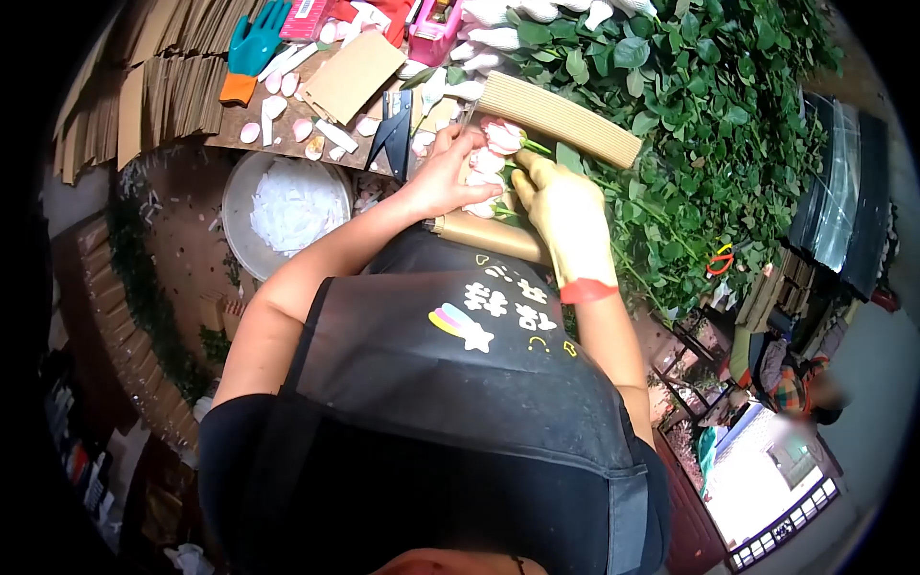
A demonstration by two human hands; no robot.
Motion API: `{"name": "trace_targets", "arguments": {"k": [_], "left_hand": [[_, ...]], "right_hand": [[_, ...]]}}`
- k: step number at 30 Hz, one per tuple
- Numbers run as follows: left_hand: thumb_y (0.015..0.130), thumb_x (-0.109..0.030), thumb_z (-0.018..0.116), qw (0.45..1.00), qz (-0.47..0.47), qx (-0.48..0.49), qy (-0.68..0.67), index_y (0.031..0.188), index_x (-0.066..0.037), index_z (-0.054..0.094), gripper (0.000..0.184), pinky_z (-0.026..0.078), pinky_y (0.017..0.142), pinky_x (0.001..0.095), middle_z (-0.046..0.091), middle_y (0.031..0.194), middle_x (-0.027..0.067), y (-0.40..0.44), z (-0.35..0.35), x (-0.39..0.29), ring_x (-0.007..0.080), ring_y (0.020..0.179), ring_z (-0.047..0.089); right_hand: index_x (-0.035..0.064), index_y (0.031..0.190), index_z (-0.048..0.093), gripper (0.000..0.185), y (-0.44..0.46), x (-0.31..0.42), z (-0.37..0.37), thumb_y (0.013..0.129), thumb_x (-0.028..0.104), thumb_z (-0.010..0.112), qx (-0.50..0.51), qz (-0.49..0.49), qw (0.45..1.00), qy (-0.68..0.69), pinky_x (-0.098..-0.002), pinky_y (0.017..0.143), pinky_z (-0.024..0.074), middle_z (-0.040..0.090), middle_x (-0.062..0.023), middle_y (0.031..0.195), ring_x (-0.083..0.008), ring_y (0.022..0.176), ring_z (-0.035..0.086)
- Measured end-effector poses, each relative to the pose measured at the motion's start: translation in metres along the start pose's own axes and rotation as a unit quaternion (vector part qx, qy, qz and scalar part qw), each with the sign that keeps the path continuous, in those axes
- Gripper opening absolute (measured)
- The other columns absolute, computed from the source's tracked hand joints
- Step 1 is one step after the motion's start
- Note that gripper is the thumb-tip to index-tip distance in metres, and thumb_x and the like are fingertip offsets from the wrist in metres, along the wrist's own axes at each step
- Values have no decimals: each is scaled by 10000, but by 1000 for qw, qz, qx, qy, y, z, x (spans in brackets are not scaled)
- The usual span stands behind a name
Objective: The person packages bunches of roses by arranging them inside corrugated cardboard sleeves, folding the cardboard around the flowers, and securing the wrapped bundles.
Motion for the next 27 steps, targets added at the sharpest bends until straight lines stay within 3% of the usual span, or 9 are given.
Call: {"name": "trace_targets", "arguments": {"k": [2,8,9,14,16,22,26,27], "left_hand": [[760,-380,919,1000,-4,15,3,1383,-83,532,791,348,1205,509,371,1474,307,1,-1,-3,486,1454,346],[784,-363,905,998,-44,18,-33,1271,-87,630,624,345,1201,554,342,1522,357,5,1,-3,514,1509,281],[790,-357,901,998,-47,-3,-44,1231,-81,653,576,348,1199,555,356,1515,357,7,4,0,512,1508,290],[812,-336,887,996,-46,-53,-52,1081,-78,740,401,365,1193,545,414,1485,355,6,6,4,500,1501,328],[807,-346,891,994,-50,-60,-72,1101,-101,753,406,365,1191,549,397,1514,367,4,7,4,504,1504,328],[798,-372,896,995,-46,-76,-54,1106,-120,759,421,355,1189,571,366,1548,381,3,6,2,519,1492,340],[813,-353,880,996,-49,-71,-37,1268,-157,681,533,339,1199,564,377,1529,340,3,10,4,518,1485,330],[811,-343,881,994,-49,-81,-63,1284,-161,669,549,337,1202,560,376,1528,334,3,7,2,516,1483,329]], "right_hand": [[127,1149,762,238,6,-6,14,953,261,735,32,7,999,32,-426,815,577,753,-153,949,-336,870,733],[134,1137,732,234,10,-10,29,909,185,736,91,-37,992,-74,-456,771,559,747,-143,916,-340,844,721],[152,1067,721,148,9,-9,28,947,216,663,63,-55,995,-47,-464,747,566,734,-149,855,-371,754,706],[145,1307,695,337,-9,-8,1,1009,299,661,-64,60,996,-2,-445,784,581,760,-166,927,-348,832,738],[126,1308,696,363,-11,-23,17,1004,324,673,24,166,985,36,-434,812,587,766,-176,949,-350,857,742],[113,1284,713,381,9,-17,14,987,350,698,6,100,993,54,-436,791,579,759,-160,895,-347,841,736],[90,1175,762,297,25,-27,21,979,309,718,42,138,984,103,-371,697,570,749,-138,822,-267,709,719],[85,1141,776,258,26,-28,19,991,286,715,75,189,965,167,-319,676,556,745,-107,783,-193,655,693]]}}
Point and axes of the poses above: each hand's wrist, its own y-axis towards the middle knuckle, its own z-axis out of the palm, x = y × z, the point moved 5 cm from there along y, towards the middle knuckle
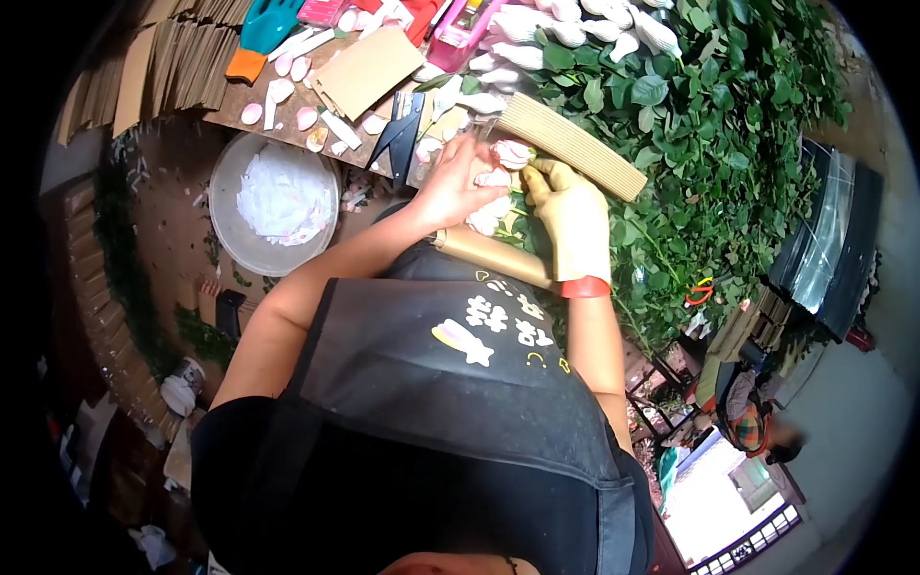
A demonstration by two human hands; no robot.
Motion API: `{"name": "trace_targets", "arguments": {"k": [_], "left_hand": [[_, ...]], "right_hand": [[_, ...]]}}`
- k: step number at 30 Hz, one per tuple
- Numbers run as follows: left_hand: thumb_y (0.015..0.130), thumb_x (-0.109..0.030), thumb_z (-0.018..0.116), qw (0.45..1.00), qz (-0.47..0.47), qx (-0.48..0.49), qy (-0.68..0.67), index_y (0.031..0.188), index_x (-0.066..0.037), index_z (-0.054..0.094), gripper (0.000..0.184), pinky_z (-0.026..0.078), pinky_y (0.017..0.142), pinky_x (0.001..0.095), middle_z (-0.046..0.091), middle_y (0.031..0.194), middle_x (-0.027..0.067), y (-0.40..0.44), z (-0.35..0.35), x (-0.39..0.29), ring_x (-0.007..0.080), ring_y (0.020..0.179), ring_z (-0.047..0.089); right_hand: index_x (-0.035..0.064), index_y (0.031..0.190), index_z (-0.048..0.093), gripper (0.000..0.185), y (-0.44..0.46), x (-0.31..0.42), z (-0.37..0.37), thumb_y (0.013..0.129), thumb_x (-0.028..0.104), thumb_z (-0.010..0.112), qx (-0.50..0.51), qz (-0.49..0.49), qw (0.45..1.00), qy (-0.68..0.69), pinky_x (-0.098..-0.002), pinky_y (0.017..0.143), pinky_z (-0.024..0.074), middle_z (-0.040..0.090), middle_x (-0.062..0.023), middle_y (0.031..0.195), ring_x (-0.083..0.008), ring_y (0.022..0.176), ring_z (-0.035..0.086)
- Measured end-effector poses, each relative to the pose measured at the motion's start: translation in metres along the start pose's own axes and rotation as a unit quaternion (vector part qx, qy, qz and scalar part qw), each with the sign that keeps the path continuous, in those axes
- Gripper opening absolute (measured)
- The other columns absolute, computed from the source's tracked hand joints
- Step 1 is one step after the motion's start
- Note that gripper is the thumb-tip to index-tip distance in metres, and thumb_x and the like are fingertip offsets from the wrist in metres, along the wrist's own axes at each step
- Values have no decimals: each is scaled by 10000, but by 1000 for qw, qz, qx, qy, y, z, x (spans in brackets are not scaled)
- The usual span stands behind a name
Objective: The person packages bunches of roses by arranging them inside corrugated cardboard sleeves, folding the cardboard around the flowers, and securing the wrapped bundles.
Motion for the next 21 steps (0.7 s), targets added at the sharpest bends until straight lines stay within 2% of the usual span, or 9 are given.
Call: {"name": "trace_targets", "arguments": {"k": [1,3,6,10,16,21], "left_hand": [[809,-333,881,1000,-1,-8,-26,1300,-164,656,566,335,1204,556,375,1527,327,0,-2,-3,514,1480,328],[808,-319,874,999,9,-21,-31,1324,-176,643,583,336,1204,546,376,1538,317,-1,-2,-3,509,1464,344],[797,-292,865,999,29,-36,7,1316,-198,662,565,337,1204,538,381,1571,293,-3,2,-2,500,1444,367],[787,-267,860,997,52,-52,7,1248,-223,715,485,334,1207,538,363,1591,275,-3,-3,-11,502,1448,357],[765,-220,879,997,58,-48,2,1228,-201,709,494,323,1211,555,345,1581,275,-2,-2,-14,504,1467,333],[761,-224,886,997,62,-49,11,1252,-202,700,525,330,1208,547,351,1581,263,-1,0,-11,490,1462,346]], "right_hand": [[39,1194,754,289,-3,5,-3,1012,260,709,64,53,995,47,-248,652,538,751,-33,838,-84,686,663],[7,1246,719,306,1,-13,8,1028,221,699,91,42,980,170,-235,672,539,751,-31,932,-81,744,674],[-8,1276,701,323,-2,-21,13,1027,199,694,58,52,979,187,-237,677,539,747,-49,872,-75,707,647],[12,1295,694,328,0,-26,17,1026,200,693,50,53,987,143,-238,685,545,753,-55,886,-79,699,647],[33,1299,701,323,-6,-15,13,1028,207,686,37,58,992,110,-251,705,548,758,-60,899,-89,718,656],[52,1282,715,306,-7,-18,15,1024,214,688,18,43,989,138,-265,716,553,756,-56,886,-101,723,665]]}}
Point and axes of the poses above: each hand's wrist, its own y-axis towards the middle knuckle, its own z-axis out of the palm, x = y × z, the point moved 5 cm from there along y, towards the middle knuckle
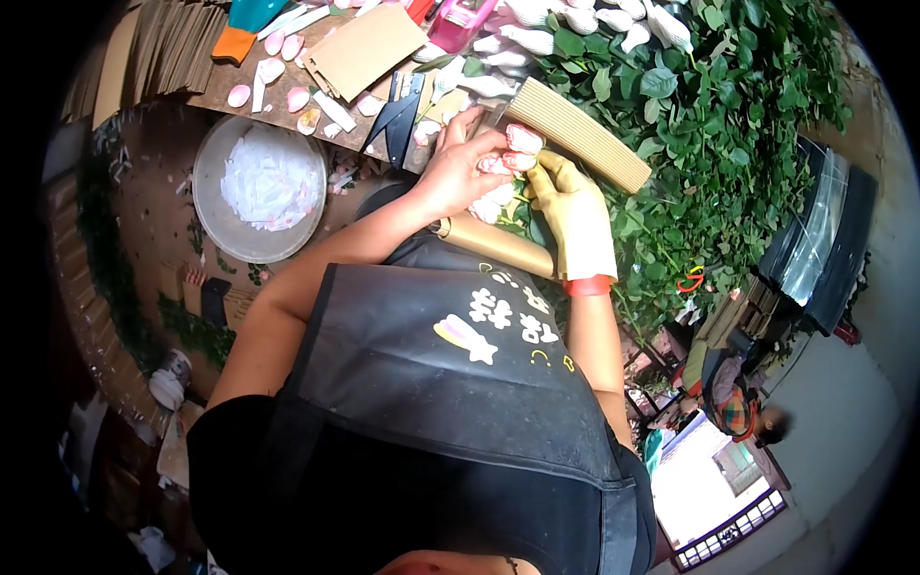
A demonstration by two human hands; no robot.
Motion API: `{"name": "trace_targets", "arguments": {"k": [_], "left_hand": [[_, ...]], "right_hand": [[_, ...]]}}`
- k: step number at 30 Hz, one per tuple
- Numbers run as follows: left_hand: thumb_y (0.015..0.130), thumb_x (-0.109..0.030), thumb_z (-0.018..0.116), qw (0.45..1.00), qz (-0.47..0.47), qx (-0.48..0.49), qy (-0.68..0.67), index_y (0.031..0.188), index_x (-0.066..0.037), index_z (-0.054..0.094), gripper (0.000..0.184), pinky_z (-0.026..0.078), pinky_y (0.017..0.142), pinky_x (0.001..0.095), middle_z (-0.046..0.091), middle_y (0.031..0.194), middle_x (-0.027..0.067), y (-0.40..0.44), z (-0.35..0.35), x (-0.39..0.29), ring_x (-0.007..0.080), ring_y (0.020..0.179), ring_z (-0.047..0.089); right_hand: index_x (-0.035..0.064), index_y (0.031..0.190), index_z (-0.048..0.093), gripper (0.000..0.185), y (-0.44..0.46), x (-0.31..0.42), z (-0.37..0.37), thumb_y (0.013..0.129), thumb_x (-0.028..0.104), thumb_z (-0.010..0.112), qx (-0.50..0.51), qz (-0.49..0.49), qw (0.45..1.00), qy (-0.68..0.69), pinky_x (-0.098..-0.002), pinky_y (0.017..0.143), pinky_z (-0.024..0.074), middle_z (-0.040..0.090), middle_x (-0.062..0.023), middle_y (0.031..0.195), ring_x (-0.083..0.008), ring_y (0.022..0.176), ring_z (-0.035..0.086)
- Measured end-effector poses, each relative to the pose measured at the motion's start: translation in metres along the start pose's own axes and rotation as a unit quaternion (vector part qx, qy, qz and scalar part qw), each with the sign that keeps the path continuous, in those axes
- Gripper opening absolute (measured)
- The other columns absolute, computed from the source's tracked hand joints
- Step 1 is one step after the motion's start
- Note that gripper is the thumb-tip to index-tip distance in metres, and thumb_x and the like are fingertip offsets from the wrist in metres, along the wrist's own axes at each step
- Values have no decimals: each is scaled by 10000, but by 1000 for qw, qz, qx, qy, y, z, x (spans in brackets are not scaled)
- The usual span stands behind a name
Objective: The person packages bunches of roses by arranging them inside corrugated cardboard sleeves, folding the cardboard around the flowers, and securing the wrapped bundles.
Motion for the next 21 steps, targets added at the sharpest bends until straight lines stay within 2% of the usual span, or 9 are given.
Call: {"name": "trace_targets", "arguments": {"k": [1,4,7,10,15,18,21], "left_hand": [[762,-227,887,1000,2,1,3,1266,-199,693,541,331,1208,547,353,1580,261,0,1,1,488,1460,349],[767,-235,889,1000,-9,-7,-20,1339,-181,642,626,331,1205,546,356,1577,257,0,0,4,483,1455,354],[771,-239,890,1000,-1,-8,-3,1385,-150,591,688,331,1203,548,351,1571,256,0,1,5,487,1449,354],[774,-250,890,1000,5,12,21,1373,-129,586,682,333,1201,550,341,1565,262,0,2,5,493,1450,347],[795,-257,871,999,21,20,15,1346,-96,594,638,331,1202,531,322,1542,308,2,2,7,492,1454,343],[792,-277,867,999,12,35,4,1368,-113,598,657,332,1207,533,288,1591,299,3,3,10,525,1452,329],[808,-301,860,999,9,38,-11,1375,-67,605,665,335,1204,524,297,1584,299,4,2,11,502,1452,338]], "right_hand": [[60,1273,721,298,-1,0,0,1022,216,689,-4,-5,1000,4,-269,717,555,757,-60,883,-108,722,670],[53,1241,727,302,-7,20,-5,1002,236,721,-19,-19,992,-120,-295,738,581,783,-92,941,-153,783,730],[104,1177,754,258,-9,24,0,975,263,729,-128,-183,930,-291,-374,786,592,781,-140,962,-273,845,758],[146,1110,760,211,-10,27,2,932,258,745,-151,-203,914,-316,-426,793,580,759,-132,885,-318,829,737],[109,1187,745,297,-7,34,-7,996,315,648,-53,-124,957,-256,-453,885,566,760,-198,1003,-372,968,728],[92,1228,738,346,-7,30,-13,1015,328,604,9,-104,976,-192,-453,923,559,751,-228,1058,-378,1035,716],[80,1156,753,323,-4,33,-10,1004,334,624,-22,-123,962,-244,-469,859,572,758,-203,978,-377,935,732]]}}
Point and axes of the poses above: each hand's wrist, its own y-axis towards the middle knuckle, its own z-axis out of the palm, x = y × z, the point moved 5 cm from there along y, towards the middle knuckle
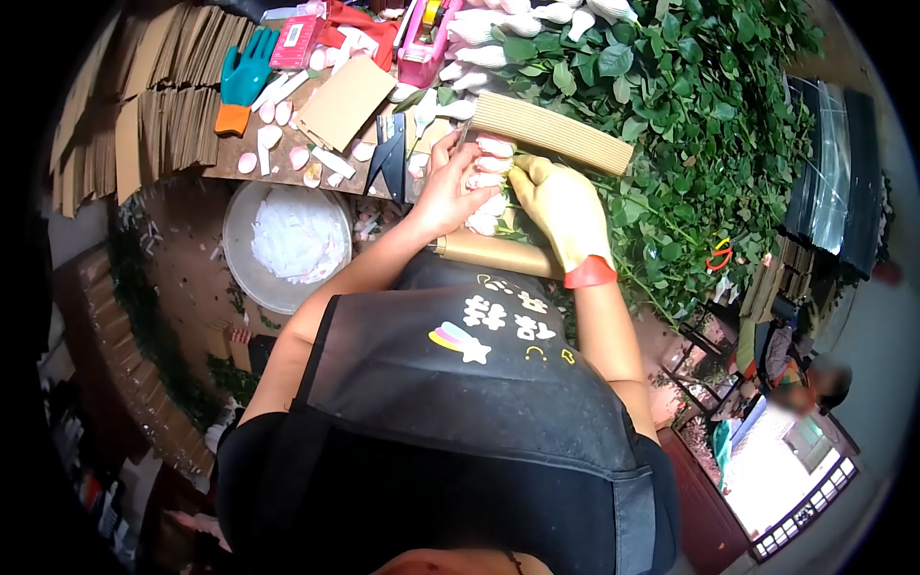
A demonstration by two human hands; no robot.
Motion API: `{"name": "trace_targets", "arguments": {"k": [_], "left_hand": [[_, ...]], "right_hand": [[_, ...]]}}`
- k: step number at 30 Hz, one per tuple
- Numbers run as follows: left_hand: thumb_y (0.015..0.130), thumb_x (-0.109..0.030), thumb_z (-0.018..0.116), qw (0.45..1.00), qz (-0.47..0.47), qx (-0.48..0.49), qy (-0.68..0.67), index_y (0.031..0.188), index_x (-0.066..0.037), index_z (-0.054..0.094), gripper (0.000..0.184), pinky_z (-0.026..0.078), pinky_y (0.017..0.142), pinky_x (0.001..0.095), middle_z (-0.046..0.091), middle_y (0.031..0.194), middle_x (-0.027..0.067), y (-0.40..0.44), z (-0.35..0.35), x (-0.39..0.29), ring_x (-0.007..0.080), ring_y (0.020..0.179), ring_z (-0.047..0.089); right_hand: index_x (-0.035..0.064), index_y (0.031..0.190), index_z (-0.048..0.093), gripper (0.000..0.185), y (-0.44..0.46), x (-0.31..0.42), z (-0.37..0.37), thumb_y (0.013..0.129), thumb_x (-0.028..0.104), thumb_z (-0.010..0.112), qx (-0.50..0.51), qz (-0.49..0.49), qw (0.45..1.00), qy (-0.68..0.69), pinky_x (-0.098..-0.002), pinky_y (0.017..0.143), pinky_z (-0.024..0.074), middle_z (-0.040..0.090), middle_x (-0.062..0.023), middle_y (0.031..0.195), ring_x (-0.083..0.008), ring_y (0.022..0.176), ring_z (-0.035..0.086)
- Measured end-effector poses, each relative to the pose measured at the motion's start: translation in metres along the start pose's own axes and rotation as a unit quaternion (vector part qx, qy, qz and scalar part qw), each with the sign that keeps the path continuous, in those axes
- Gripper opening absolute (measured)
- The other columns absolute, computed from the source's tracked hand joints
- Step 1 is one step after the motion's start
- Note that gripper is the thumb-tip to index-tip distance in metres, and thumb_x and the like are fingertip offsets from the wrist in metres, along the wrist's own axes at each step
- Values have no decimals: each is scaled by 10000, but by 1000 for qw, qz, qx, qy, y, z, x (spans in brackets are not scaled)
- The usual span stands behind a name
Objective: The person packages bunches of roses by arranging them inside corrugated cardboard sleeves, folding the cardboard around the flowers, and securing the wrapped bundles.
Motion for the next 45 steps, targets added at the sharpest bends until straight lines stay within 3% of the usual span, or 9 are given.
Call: {"name": "trace_targets", "arguments": {"k": [8,11,18,27,32,35,37,41,45], "left_hand": [[849,-288,857,996,-4,-74,50,1102,-43,720,378,481,1060,394,511,1333,221,12,-6,-8,328,1249,554],[856,-258,852,993,8,-76,90,1114,-44,722,359,493,1038,382,513,1312,205,12,-9,-12,317,1195,585],[835,-273,857,998,1,-42,39,1142,-72,741,384,451,1101,440,512,1362,236,13,-11,-8,376,1310,521],[845,-289,853,999,-8,-41,34,1150,-115,768,362,442,1112,455,537,1356,241,13,-12,-13,396,1336,516],[838,-279,859,998,20,-61,-7,1137,-112,776,353,447,1101,440,548,1337,218,15,-8,-2,379,1308,532],[835,-272,857,998,18,-57,-4,1140,-120,776,350,446,1103,440,551,1335,221,14,-8,-2,380,1311,530],[833,-268,854,998,17,-60,14,1139,-124,776,348,446,1105,441,553,1332,225,15,-11,-9,382,1313,528],[830,-266,846,997,9,-69,32,1131,-98,763,355,447,1108,443,545,1352,242,13,-11,-10,391,1335,520],[833,-286,853,998,10,-55,15,1123,-49,746,390,449,1104,445,524,1380,264,14,-10,-4,421,1315,535]], "right_hand": [[84,1083,762,268,-14,1,-13,989,308,649,-68,-30,996,52,-457,834,576,760,-173,954,-352,897,732],[93,1150,768,298,-23,6,-35,997,327,666,-143,-7,990,5,-413,888,572,775,-134,1055,-312,965,739],[120,878,697,228,11,-12,15,957,326,639,-153,-98,974,-136,-480,650,562,733,-144,784,-357,684,719],[49,1188,748,285,-56,-51,-38,911,102,787,-201,-60,962,172,-340,917,573,764,-93,1121,-223,1011,729],[59,1208,746,287,-71,-65,-41,926,100,783,-202,-50,943,259,-302,921,565,756,-71,1153,-162,1010,717],[66,1122,770,249,-66,-63,-36,876,99,788,-203,8,911,358,-330,810,590,773,-104,1032,-264,879,742],[67,1149,762,241,-57,-42,-47,921,143,784,-190,-57,965,169,-311,866,577,785,-104,1071,-223,945,748],[141,959,744,119,-11,-9,-23,909,248,735,-165,-134,970,-121,-436,634,561,725,-78,774,-303,687,717],[127,834,722,107,12,-6,-1,852,228,690,-172,-144,963,-151,-465,673,609,735,-138,743,-349,712,747]]}}
Point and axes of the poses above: each hand's wrist, its own y-axis towards the middle knuckle, its own z-axis out of the palm, x = y × z, the point moved 5 cm from there along y, towards the middle knuckle
